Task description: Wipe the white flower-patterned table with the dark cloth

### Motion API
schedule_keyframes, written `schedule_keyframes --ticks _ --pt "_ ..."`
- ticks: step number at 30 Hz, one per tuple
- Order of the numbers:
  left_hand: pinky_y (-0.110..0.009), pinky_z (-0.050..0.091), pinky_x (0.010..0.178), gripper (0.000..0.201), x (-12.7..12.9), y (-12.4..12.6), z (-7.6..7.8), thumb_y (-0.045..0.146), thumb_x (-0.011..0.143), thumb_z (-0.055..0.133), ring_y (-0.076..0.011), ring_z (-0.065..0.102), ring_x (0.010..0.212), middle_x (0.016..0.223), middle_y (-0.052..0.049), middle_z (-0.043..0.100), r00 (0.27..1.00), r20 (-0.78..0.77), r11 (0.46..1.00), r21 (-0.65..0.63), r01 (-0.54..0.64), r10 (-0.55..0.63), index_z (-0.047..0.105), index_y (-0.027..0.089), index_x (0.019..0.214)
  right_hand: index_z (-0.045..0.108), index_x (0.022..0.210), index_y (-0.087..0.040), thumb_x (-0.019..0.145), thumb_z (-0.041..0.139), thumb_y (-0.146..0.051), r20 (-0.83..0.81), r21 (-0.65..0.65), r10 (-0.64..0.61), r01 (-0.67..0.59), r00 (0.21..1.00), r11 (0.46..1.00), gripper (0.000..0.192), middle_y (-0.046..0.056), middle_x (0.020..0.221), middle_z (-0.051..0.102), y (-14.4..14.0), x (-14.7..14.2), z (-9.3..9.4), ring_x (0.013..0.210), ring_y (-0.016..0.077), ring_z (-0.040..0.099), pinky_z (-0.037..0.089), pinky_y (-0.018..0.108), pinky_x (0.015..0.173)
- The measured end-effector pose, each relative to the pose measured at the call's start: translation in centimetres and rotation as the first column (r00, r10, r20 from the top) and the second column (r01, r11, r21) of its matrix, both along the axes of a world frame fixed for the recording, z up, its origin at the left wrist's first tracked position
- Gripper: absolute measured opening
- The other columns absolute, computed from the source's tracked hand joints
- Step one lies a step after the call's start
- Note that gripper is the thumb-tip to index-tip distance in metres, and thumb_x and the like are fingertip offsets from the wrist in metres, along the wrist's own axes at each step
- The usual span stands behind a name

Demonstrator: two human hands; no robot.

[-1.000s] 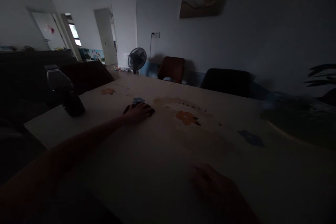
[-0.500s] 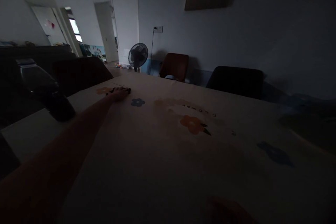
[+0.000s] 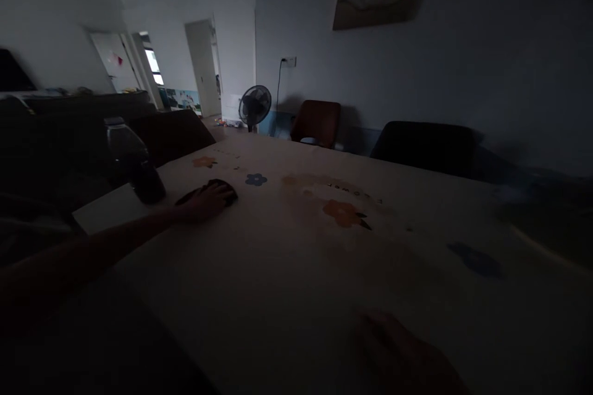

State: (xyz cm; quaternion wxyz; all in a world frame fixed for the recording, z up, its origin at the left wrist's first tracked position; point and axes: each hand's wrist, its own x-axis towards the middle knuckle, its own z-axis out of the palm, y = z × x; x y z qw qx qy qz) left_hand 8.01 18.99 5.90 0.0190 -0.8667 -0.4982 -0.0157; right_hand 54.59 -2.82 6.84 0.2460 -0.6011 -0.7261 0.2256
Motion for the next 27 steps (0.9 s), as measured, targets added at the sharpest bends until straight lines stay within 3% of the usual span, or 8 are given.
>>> schedule_keyframes --ticks 5,9,12,16,22,25,27 --pt "-0.065 0.022 0.117 0.053 4.4 -10.8 -1.1 0.032 0.100 0.037 -0.0353 0.019 0.152 0.164 -0.009 0.025 0.995 -0.049 0.987 -0.132 -0.096 0.091 0.038 0.033 0.153 0.072 0.102 -0.030 0.092 0.043 -0.054 0.023 -0.002 0.023 -0.023 0.999 1.000 0.040 0.003 0.097 0.076 0.2 -0.9 1.4 0.084 0.0214 0.074 0.059 0.028 0.071" --pt "-0.066 0.025 0.117 0.058 8.7 -18.2 -0.9 0.037 0.097 0.053 -0.0384 0.023 0.150 0.163 -0.005 0.027 0.986 -0.014 0.962 -0.220 0.161 -0.168 0.037 0.043 0.152 0.071 0.100 -0.029 0.094 0.045 -0.050 -0.022 0.077 0.000 0.002 1.000 0.997 0.034 0.002 0.095 0.076 -0.1 -1.5 1.7 0.082 0.0206 0.073 0.057 0.027 0.070" --pt "-0.065 0.025 0.118 0.060 11.4 -21.2 0.1 0.046 0.097 0.054 -0.0374 0.025 0.150 0.162 -0.004 0.029 0.946 0.081 0.919 -0.222 0.325 -0.315 0.033 0.045 0.153 0.071 0.100 -0.030 0.094 0.046 -0.050 -0.036 0.124 0.011 -0.006 0.999 0.992 0.033 0.003 0.095 0.076 0.1 -1.7 1.4 0.082 0.0217 0.073 0.057 0.030 0.070" --pt "-0.065 0.020 0.120 0.060 15.4 -21.0 1.7 0.052 0.098 0.047 -0.0352 0.021 0.151 0.163 -0.003 0.026 0.884 0.157 0.852 -0.236 0.467 -0.441 0.030 0.042 0.155 0.071 0.098 -0.027 0.091 0.043 -0.049 -0.019 0.129 0.031 -0.028 0.999 0.991 0.037 0.007 0.096 0.076 0.9 -1.3 1.5 0.080 0.0237 0.073 0.058 0.032 0.065" --pt "-0.066 0.022 0.119 0.055 21.7 -16.8 2.6 0.050 0.100 0.044 -0.0346 0.022 0.151 0.164 -0.001 0.027 0.779 0.144 0.762 -0.160 0.627 -0.610 0.038 0.037 0.153 0.068 0.089 -0.023 0.083 0.048 -0.045 -0.019 0.293 -0.004 0.010 1.000 0.956 0.031 0.010 0.102 0.074 1.1 -0.3 3.1 0.086 0.0243 0.072 0.058 0.033 0.074" --pt "-0.062 0.027 0.118 0.053 22.3 -15.1 2.3 0.048 0.099 0.046 -0.0321 0.025 0.151 0.162 -0.001 0.031 0.775 0.141 0.754 -0.180 0.631 -0.616 0.040 0.038 0.151 0.067 0.098 -0.021 0.088 0.045 -0.046 -0.138 0.166 -0.122 0.145 0.983 0.976 0.034 0.009 0.092 0.074 1.0 0.2 3.7 0.074 0.0222 0.071 0.056 0.030 0.063" --pt "-0.053 0.032 0.118 0.046 21.4 -14.2 2.1 0.043 0.099 0.049 -0.0290 0.032 0.148 0.158 -0.002 0.039 0.810 0.183 0.791 -0.180 0.585 -0.558 0.049 0.037 0.145 0.064 0.105 -0.020 0.091 0.044 -0.048 -0.241 0.071 -0.168 0.190 0.956 0.979 0.037 0.008 0.085 0.074 0.9 0.4 3.8 0.066 0.0204 0.069 0.054 0.028 0.057"
